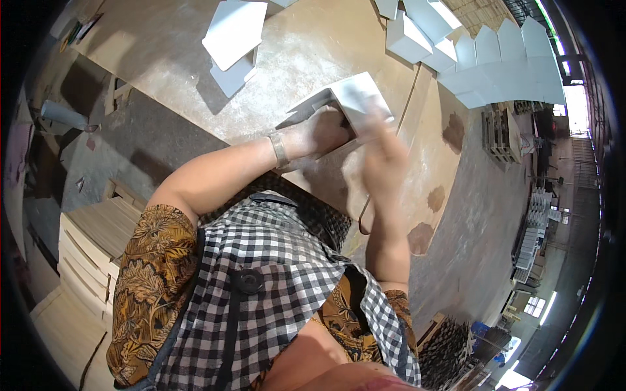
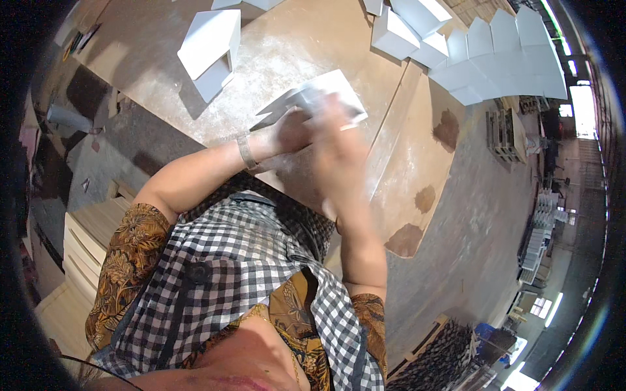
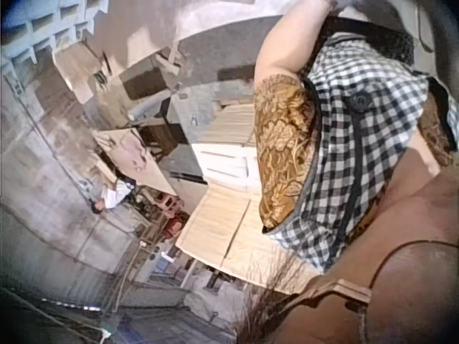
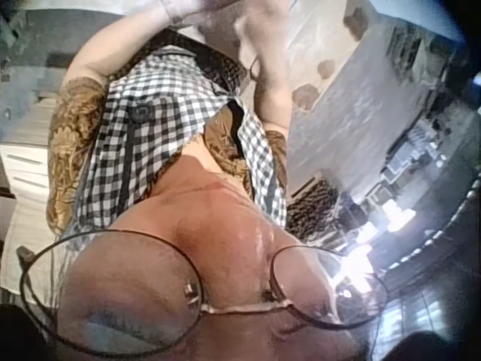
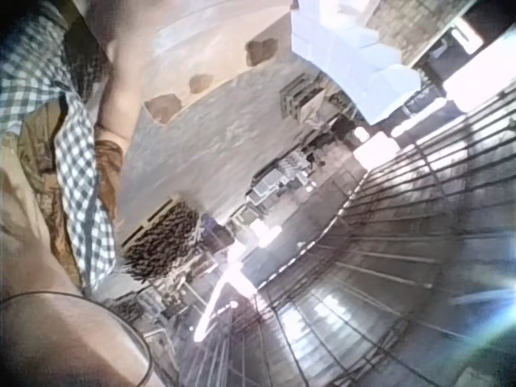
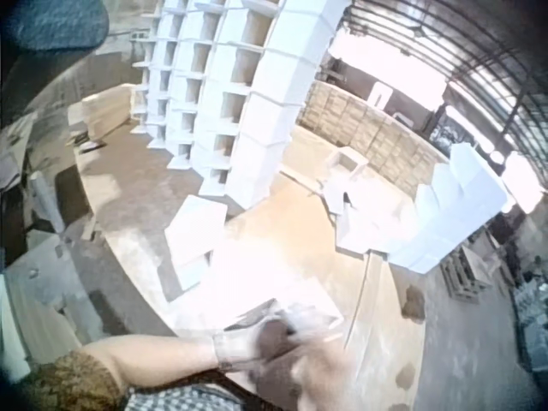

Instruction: Sanding the surfaces and edges of white L-shaped furniture components using a piece of sandpaper.

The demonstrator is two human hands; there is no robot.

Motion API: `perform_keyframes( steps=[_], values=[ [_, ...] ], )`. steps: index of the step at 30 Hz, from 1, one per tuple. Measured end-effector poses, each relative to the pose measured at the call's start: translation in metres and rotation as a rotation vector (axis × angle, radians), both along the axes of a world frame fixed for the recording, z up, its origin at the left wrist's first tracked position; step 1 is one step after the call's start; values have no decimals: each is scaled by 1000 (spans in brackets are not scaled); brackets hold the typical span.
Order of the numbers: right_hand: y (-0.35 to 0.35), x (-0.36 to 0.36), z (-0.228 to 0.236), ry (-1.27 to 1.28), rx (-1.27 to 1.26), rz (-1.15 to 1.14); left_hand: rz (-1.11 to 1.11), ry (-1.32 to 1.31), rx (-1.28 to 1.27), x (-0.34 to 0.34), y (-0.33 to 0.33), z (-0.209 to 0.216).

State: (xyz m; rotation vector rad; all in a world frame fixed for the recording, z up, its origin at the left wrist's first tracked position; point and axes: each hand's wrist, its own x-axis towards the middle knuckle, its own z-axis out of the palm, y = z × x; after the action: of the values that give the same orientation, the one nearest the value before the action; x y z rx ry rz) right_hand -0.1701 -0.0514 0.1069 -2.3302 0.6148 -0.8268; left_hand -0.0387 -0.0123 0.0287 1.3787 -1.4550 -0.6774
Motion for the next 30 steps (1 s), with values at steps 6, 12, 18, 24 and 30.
perform_keyframes(
  steps=[6, 12, 18, 24, 30],
  values=[
    [-51, 18, -19, 127, -147, -209, 139, -20, 388, -13, -24, -20],
    [23, 17, 3, 106, 44, 474, -202, 505, -188, -6, -17, -91],
    [-14, -25, 19, -343, 104, -479, 208, 431, 23, -13, -25, -11],
    [-26, -17, -18, -277, -96, -349, -154, 1514, 161, -9, -10, 10],
    [-23, 2, -16, 118, -387, -45, -123, 1561, 95, 1, -11, -3]
  ],
)
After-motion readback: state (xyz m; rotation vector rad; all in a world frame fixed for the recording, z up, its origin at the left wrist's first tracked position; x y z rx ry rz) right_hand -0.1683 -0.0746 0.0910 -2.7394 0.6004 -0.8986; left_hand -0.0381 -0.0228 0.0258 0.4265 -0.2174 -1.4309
